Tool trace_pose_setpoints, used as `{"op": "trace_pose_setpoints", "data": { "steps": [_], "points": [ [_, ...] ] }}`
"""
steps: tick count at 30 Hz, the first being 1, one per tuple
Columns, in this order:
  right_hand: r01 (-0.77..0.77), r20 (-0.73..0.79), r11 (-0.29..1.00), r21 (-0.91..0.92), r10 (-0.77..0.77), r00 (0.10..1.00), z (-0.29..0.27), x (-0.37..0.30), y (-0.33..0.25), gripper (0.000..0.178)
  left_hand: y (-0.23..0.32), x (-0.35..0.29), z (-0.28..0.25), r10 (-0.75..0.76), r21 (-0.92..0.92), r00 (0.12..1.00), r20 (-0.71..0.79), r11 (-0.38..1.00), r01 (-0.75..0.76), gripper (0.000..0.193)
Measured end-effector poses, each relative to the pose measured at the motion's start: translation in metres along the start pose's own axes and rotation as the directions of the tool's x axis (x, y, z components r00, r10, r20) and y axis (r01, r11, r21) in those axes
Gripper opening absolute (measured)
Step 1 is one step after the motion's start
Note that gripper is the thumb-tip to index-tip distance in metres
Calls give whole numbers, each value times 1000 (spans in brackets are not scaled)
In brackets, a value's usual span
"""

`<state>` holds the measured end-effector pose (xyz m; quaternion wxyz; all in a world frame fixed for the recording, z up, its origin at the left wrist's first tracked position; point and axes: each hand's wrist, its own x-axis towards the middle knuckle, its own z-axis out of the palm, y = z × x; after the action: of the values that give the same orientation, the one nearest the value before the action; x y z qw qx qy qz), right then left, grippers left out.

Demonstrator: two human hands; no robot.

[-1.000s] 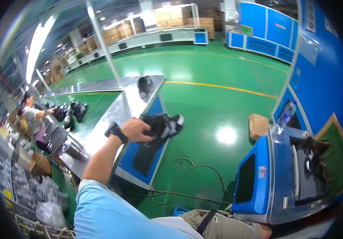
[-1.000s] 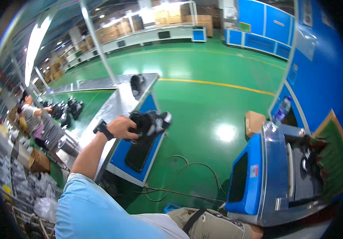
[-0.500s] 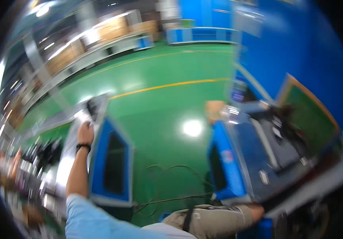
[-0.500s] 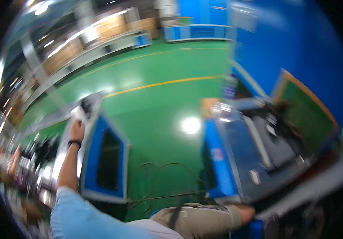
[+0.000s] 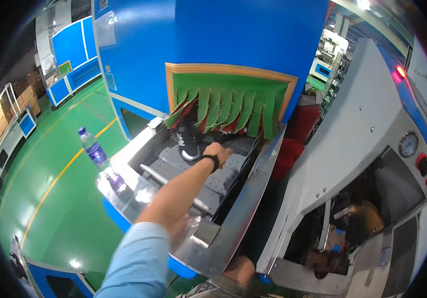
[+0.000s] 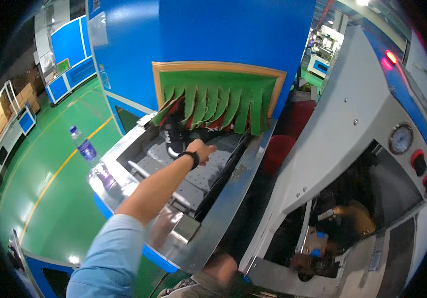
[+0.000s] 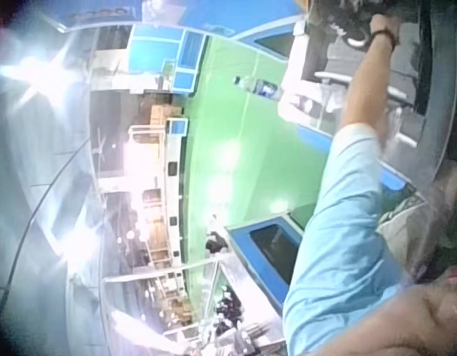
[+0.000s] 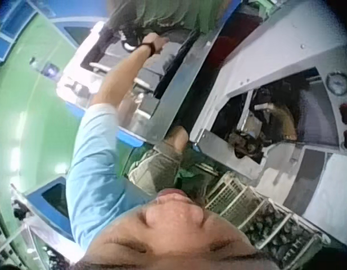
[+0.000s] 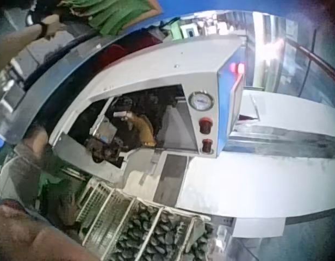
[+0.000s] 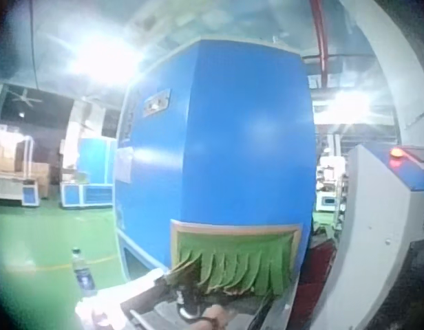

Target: Operating a shoe lasting machine by inserting shoe lasts into uppers and placing them into the heat setter.

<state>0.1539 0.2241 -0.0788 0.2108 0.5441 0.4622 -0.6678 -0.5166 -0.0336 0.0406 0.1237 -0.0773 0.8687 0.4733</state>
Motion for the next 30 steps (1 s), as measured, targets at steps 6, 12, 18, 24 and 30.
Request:
{"op": "trace_pose_setpoints", "data": {
  "steps": [6,12,18,24,30],
  "points": [
    [226,-43,645,-730,-374,926,28,-5,-30,50,-18,97,50,-421,-404,785,-455,883,239,66],
    [298,30,582,-757,-425,905,36,8,-39,50,-67,114,21,-229,-661,919,-322,749,-44,24],
    [448,141,551,-704,-510,849,15,25,0,51,-10,11,-28,368,119,651,-664,911,-395,20],
    [307,427,951,25,-288,857,60,74,-57,64,-19,-239,-73,657,17,558,-506,655,-755,9],
    [979,241,-58,193,-965,-105,142,-23,-64,62,-73,-447,8,384,-548,917,-106,747,-376,10]
  ]
}}
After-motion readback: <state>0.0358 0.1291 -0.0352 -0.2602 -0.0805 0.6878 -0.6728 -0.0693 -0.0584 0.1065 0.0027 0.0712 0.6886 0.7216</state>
